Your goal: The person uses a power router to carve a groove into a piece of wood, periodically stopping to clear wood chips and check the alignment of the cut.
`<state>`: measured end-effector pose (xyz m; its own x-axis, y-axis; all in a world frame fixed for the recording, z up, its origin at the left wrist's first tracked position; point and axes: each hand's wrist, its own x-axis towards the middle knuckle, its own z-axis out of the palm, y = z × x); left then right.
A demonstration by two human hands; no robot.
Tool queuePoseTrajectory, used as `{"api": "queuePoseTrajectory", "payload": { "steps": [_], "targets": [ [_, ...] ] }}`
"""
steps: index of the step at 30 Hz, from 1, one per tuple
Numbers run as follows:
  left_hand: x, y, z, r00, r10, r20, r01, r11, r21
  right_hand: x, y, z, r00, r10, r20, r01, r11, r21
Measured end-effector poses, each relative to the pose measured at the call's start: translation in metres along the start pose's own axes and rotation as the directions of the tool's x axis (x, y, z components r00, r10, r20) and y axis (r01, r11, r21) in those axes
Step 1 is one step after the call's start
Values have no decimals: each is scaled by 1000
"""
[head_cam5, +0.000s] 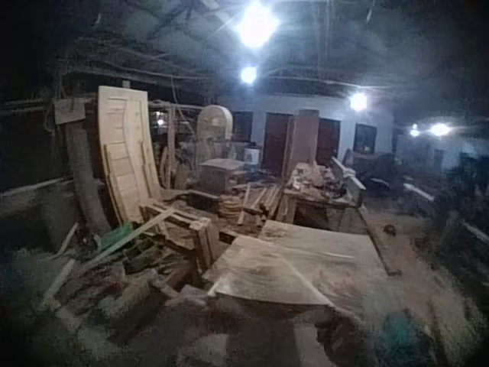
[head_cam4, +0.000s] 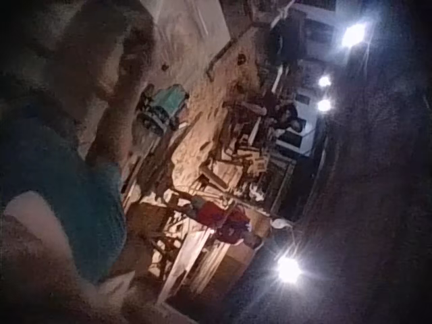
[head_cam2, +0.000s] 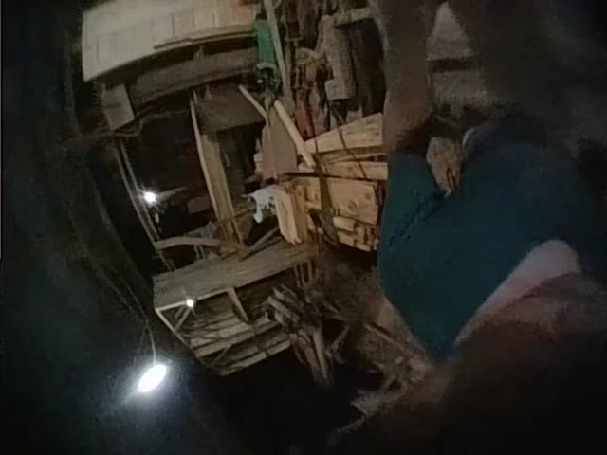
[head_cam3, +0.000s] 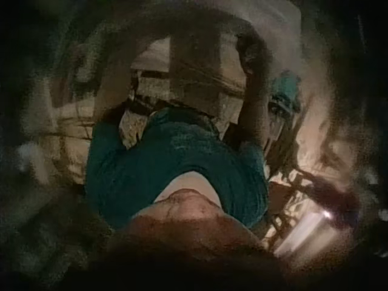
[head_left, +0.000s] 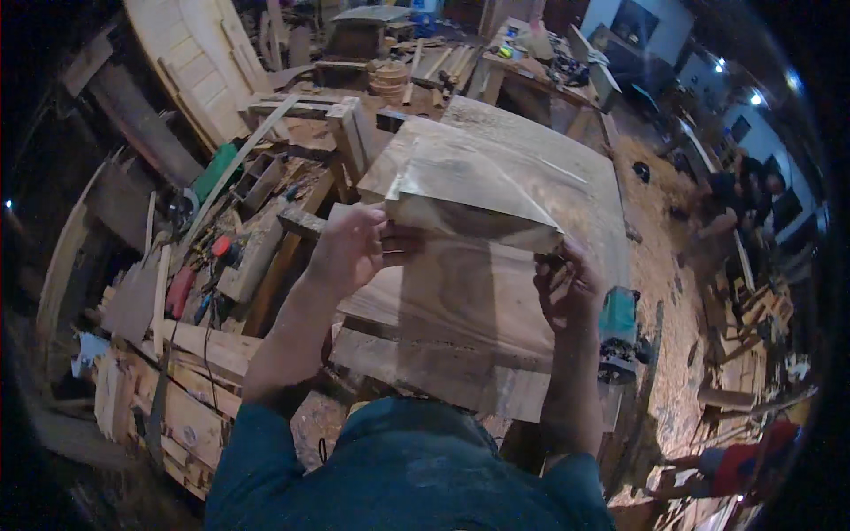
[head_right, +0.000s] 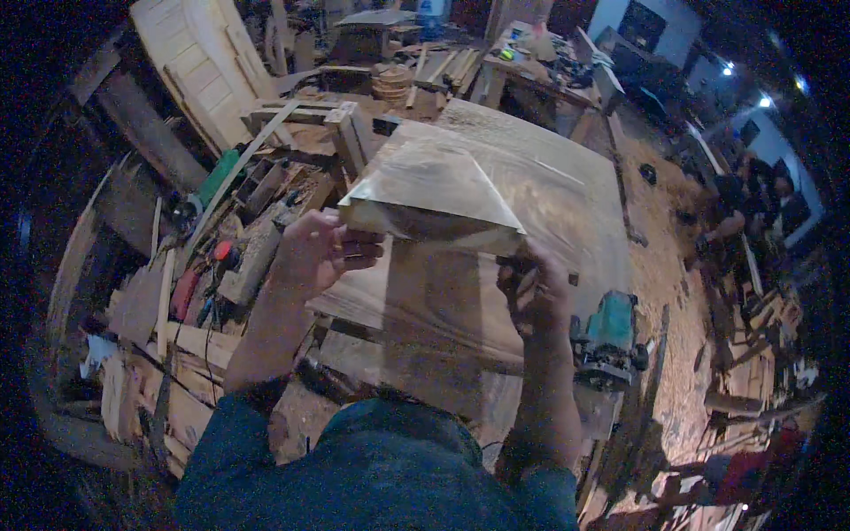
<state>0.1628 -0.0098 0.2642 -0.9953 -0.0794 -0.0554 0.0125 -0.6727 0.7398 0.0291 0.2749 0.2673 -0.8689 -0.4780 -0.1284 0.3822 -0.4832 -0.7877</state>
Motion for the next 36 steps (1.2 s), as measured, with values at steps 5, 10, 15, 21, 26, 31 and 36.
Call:
{"api": "queuePoseTrajectory", "payload": {
  "steps": [5,10,15,21,26,31,36],
  "targets": [
    [-5,-7,-9,1000,5,28,-5,1000,-1,-1,5,-6,1000,27,10,-28,998,57],
    [-42,-61,-68,996,-87,1,85,965,-246,-22,48,-44,993,106,-46,-115,956,-269],
    [-67,-156,-111,792,-344,-505,530,798,287,-64,147,-109,885,386,-260,-455,838,-303],
    [-63,-177,-110,757,-252,-602,653,257,713,-61,196,-151,892,364,-267,-440,570,-694],
    [-61,-173,-118,810,-203,-551,525,-168,834,-68,217,-184,912,379,-156,-310,386,-869],
    [-32,-204,-141,794,377,-476,386,292,875,-68,225,-180,933,337,-124,-271,432,-860],
    [-4,-237,-100,660,531,-531,427,315,847,-79,232,-192,964,264,-34,-186,578,-795]
  ]
}}
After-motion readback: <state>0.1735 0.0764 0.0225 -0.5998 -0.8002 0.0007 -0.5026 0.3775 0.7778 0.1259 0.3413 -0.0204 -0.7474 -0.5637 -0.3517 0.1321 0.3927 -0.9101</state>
